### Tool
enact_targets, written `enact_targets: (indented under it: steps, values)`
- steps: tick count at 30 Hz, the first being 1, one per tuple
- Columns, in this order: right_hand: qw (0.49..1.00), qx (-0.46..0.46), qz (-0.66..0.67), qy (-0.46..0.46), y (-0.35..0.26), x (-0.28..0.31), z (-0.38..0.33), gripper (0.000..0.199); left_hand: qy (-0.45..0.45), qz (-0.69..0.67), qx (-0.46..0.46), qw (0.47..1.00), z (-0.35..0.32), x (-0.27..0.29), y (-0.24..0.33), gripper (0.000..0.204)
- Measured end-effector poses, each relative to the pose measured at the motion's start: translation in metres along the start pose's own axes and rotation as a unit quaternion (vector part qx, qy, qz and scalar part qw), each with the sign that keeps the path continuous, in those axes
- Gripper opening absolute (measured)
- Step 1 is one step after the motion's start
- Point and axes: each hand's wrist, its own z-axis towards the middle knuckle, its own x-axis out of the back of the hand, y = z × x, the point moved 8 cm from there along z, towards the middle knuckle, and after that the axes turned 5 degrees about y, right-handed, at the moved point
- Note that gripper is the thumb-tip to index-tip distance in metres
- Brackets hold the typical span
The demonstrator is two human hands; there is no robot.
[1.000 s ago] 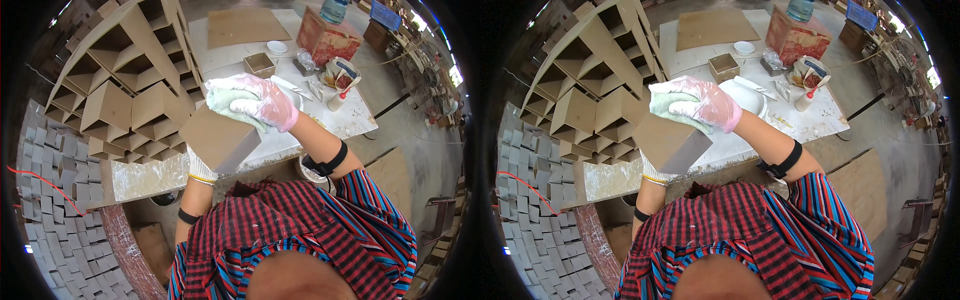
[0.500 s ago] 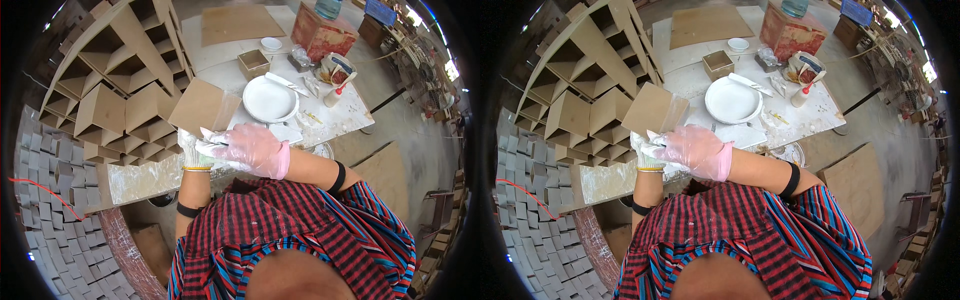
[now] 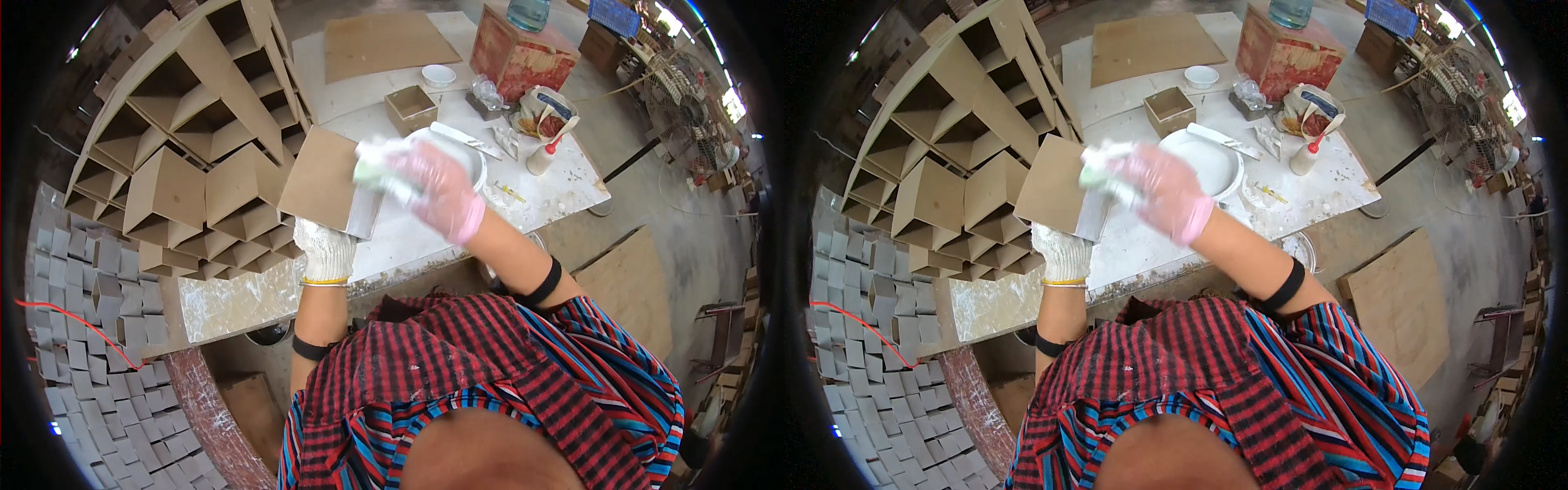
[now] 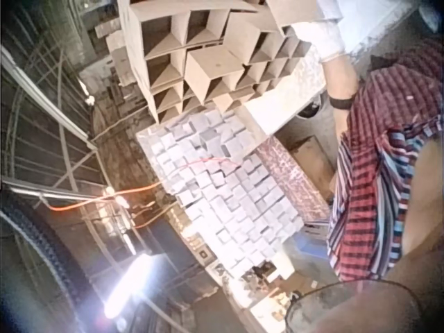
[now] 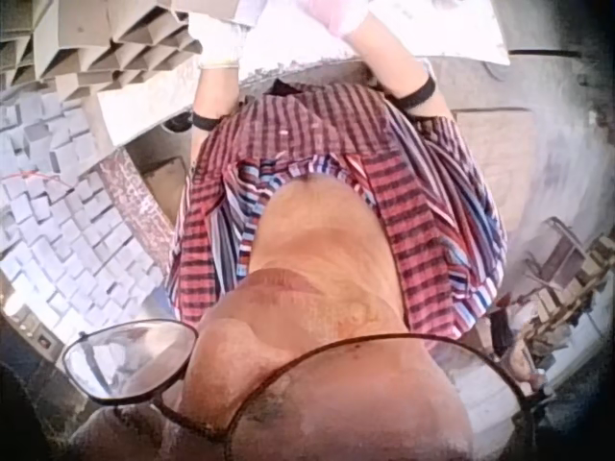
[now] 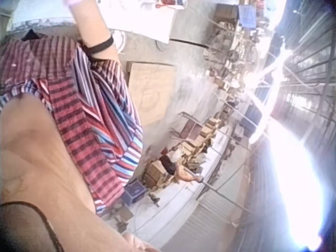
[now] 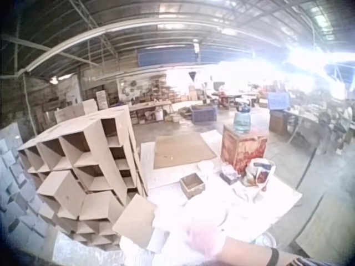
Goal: The recorder is applying a white liquid finish or paint to small wooden box components using a cloth.
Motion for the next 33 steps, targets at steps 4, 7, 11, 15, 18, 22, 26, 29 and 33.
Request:
enact_targets:
  steps: [4,7,11,15,18,22,26,29,33]
  values:
    - [1.0,-0.028,0.008,-0.002,-0.005,0.002,0.0,0.048,0.039,-0.155,-0.02,0.987,-0.001,0.01,-0.013,0.045]
    - [0.998,-0.041,0.054,-0.017,-0.026,0.0,-0.008,0.042,0.079,-0.331,0.064,0.938,-0.001,0.008,-0.003,0.046]
    - [0.993,-0.119,0.024,-0.006,0.022,0.007,0.003,0.032,0.073,-0.385,0.105,0.914,-0.011,0.006,0.001,0.046]
    - [0.999,-0.022,0.028,-0.015,-0.019,0.007,-0.001,0.036,-0.002,-0.082,-0.065,0.994,0.0,0.003,0.003,0.047]
    - [0.995,-0.056,0.077,-0.038,-0.028,0.005,-0.007,0.041,-0.068,-0.376,-0.017,0.924,-0.003,-0.006,0.003,0.048]
    - [0.999,-0.054,0.0,0.011,0.014,0.013,0.01,0.044,-0.038,-0.617,0.162,0.769,-0.005,-0.003,-0.022,0.051]
    - [0.996,-0.067,0.044,-0.029,0.01,0.026,0.011,0.044,-0.071,-0.616,0.172,0.766,-0.009,-0.009,-0.013,0.051]
    - [0.988,-0.019,0.018,-0.149,-0.016,0.018,0.003,0.041,-0.155,-0.471,0.097,0.863,-0.006,-0.01,-0.015,0.046]
    - [0.994,-0.016,0.081,-0.078,0.011,0.008,0.026,0.039,-0.192,-0.276,0.113,0.935,-0.018,-0.018,-0.021,0.042]
